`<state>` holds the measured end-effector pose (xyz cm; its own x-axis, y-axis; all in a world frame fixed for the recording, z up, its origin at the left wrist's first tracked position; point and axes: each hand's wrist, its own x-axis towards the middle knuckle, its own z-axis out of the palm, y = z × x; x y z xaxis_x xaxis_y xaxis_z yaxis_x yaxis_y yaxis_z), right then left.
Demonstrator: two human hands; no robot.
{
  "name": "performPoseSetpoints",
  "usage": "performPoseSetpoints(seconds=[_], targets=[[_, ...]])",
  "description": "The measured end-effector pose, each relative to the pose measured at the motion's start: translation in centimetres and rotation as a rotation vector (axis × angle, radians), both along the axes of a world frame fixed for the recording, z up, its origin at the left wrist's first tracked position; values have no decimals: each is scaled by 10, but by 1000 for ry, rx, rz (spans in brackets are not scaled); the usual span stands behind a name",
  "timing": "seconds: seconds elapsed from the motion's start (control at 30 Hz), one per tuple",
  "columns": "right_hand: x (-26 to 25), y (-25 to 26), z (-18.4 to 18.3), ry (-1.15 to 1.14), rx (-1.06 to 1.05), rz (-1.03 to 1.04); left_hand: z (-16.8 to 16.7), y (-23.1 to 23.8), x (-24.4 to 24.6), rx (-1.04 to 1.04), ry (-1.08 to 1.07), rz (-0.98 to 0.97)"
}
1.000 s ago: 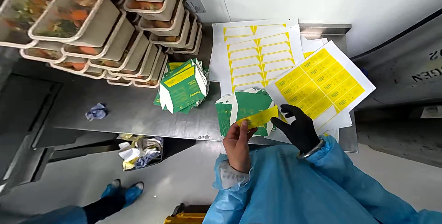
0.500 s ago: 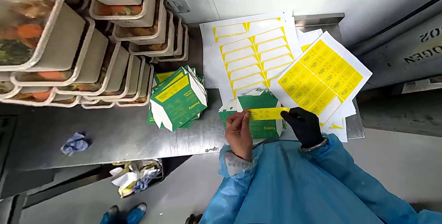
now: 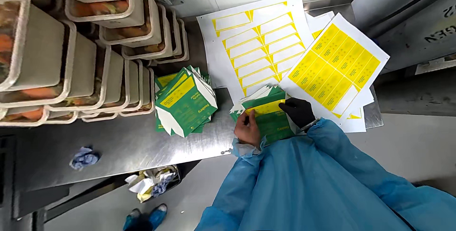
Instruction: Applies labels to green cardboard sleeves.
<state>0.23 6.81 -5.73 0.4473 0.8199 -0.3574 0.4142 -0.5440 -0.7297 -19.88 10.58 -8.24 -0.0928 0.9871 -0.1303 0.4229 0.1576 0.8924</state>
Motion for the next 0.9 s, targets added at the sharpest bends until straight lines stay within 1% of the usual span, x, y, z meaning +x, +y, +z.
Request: performPoseSetpoints(seconds=[0.1, 0.13, 0.27, 0.4, 0.53, 0.7, 0.8, 0.83, 0.9], targets=[[4, 8, 5, -28, -8, 1, 16, 7, -2, -98, -91, 89], [7, 11, 7, -18, -32, 0, 16, 9, 0, -91, -93, 110], [5, 21, 2, -74, -76, -25, 1, 20, 8, 16, 41, 89], [0, 28, -12, -113, -180, -30, -23, 23, 8, 89, 187, 31], [1, 31, -15, -119, -197, -9, -27, 27, 14, 135, 197, 101], [-1, 33, -20, -139, -143, 9, -28, 25, 21, 190, 272, 167], [-4, 35, -24, -172, -99, -22, -29, 24, 24, 226, 319, 205], [-3, 36, -25, -204, -56, -30, -30, 24, 24, 246, 365, 218], [0, 33, -22, -337, 35, 62, -23, 22, 18, 281, 443, 191]])
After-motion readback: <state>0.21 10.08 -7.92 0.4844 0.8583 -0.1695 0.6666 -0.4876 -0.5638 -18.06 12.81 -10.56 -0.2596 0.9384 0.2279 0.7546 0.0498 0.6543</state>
